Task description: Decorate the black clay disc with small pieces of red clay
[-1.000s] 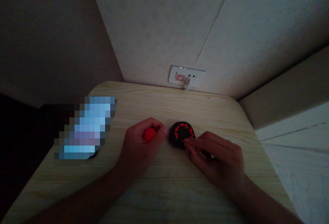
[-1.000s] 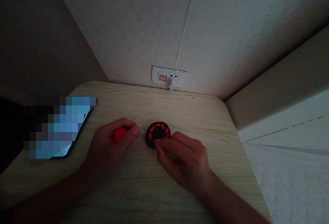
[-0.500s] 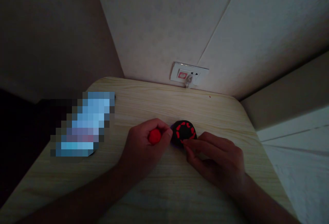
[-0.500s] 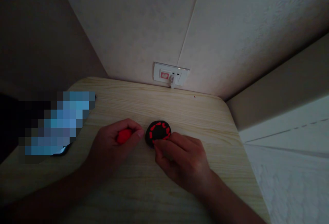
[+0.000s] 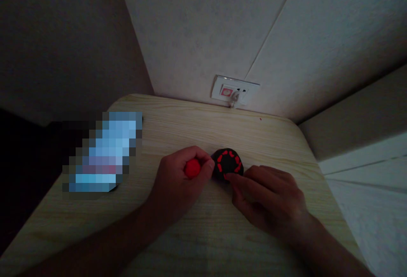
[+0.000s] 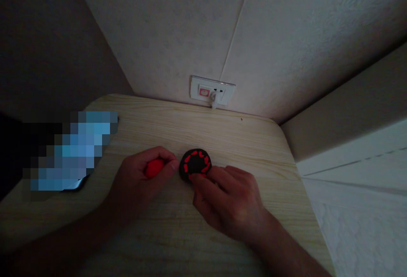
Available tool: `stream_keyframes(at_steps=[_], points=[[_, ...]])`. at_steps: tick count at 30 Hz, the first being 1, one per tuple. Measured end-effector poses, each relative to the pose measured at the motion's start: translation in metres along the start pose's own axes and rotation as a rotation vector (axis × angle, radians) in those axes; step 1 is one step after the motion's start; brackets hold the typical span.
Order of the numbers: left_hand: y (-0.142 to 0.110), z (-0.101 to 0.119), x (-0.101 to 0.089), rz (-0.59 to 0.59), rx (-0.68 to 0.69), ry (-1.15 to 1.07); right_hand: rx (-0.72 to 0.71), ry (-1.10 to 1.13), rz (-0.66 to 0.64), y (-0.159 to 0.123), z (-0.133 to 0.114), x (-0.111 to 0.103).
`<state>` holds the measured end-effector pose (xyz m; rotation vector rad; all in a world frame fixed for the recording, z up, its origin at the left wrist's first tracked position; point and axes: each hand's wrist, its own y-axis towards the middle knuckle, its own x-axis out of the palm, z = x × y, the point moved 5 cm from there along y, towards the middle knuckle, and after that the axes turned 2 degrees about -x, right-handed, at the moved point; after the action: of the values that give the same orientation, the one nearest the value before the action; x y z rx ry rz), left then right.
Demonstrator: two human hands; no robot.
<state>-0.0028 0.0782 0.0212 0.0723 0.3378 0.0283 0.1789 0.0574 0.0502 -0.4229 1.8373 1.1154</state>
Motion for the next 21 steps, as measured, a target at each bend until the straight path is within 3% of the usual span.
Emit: stream_keyframes(at_steps=[7,14,21], points=[[-0.003,-0.002,0.004,-0.042,-0.033,-0.034,-0.017,0.036,0.020,0.001,-0.006,-0.004],[-0.007,0.000,0.009,-0.021,-0.038,0.031,0.069,0.073,0.157,0.003,-0.001,-0.016],[-0.004,-0.001,0.011,-0.011,-0.052,0.077,0.005,0.141,0.062,0.001,-0.003,-0.009]])
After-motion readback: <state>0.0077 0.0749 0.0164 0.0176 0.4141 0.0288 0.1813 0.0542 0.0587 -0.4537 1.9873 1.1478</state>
